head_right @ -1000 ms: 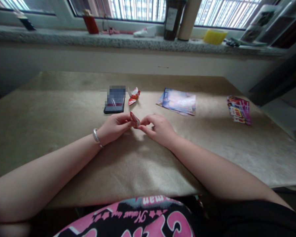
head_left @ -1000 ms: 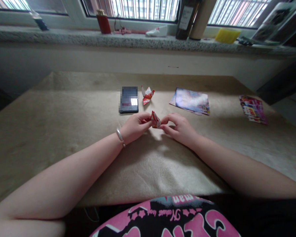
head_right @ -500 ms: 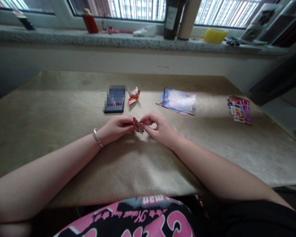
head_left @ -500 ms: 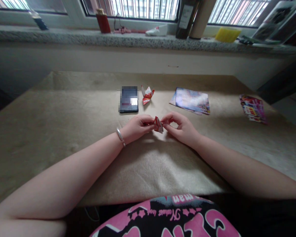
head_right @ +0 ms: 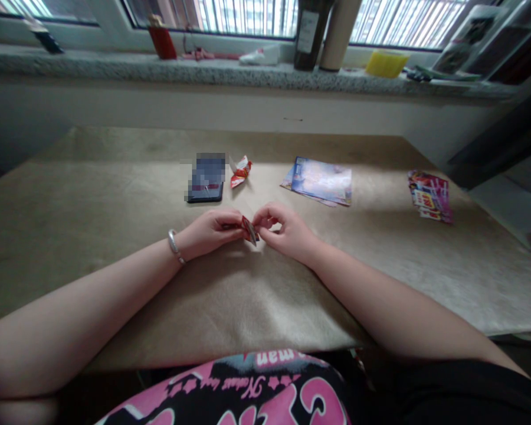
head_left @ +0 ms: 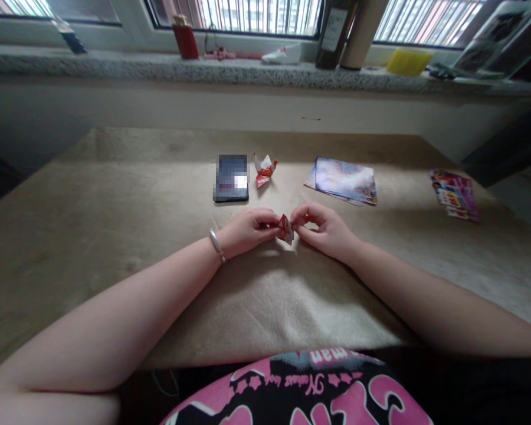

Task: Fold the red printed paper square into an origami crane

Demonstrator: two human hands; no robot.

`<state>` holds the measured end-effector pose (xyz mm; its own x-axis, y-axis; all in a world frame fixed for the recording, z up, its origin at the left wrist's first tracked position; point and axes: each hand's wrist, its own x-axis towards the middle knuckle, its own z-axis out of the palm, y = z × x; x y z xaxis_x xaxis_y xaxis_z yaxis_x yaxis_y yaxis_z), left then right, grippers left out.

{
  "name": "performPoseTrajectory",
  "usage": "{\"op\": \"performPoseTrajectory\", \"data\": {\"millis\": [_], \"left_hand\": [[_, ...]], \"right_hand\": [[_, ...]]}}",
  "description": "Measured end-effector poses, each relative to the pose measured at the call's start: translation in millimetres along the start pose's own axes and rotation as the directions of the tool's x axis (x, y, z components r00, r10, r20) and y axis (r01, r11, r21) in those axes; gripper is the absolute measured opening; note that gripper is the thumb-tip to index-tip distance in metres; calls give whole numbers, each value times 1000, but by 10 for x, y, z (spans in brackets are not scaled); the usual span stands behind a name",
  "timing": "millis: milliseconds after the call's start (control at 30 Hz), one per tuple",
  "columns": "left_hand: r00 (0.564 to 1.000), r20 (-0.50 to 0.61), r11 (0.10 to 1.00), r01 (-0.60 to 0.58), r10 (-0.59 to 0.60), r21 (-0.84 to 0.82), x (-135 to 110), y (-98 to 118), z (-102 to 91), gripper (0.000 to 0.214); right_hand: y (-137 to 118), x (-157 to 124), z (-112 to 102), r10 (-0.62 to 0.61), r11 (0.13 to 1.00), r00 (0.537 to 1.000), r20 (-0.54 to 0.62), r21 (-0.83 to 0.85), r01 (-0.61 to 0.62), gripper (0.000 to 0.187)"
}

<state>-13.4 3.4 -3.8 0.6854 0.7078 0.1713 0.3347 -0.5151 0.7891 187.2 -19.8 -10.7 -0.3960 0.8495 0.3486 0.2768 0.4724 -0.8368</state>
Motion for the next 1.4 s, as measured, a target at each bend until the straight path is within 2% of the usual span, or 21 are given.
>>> {"op": "performPoseTrajectory", "data": {"millis": [200,333,567,700,867,1000,1167,1400], "left_hand": [[998,31,990,-53,49,128,-5,1,3,14],[993,66,986,-106,98,127,-3,-17,5,14],[977,136,983,-174,164,58,16,-56,1,15],[976,152,985,-166,156,52,20,-52,-5,18],[977,158,986,-154,142,64,17,-40,-9,18],[972,153,980,-189,177,68,21,-36,-5,17],[980,169,993,-111,103,40,9,30,-12,19],[986,159,992,-37,56,-118,-19,34,-12,20]], "right_hand": [[-28,-7,-3,-33,999,999,44,-9,33,10],[-41,-5,-9,-76,997,994,75,32,74,10],[-64,-12,-17,31,989,988,153,140,-53,3],[-75,-5,-23,-20,997,991,131,80,9,1],[-91,2,-11,-120,993,989,92,-2,121,13],[-105,0,-1,-144,989,985,98,-11,145,18],[-94,9,-47,-157,987,981,118,-5,158,19],[-93,25,-124,-125,990,975,183,82,111,6]]}}
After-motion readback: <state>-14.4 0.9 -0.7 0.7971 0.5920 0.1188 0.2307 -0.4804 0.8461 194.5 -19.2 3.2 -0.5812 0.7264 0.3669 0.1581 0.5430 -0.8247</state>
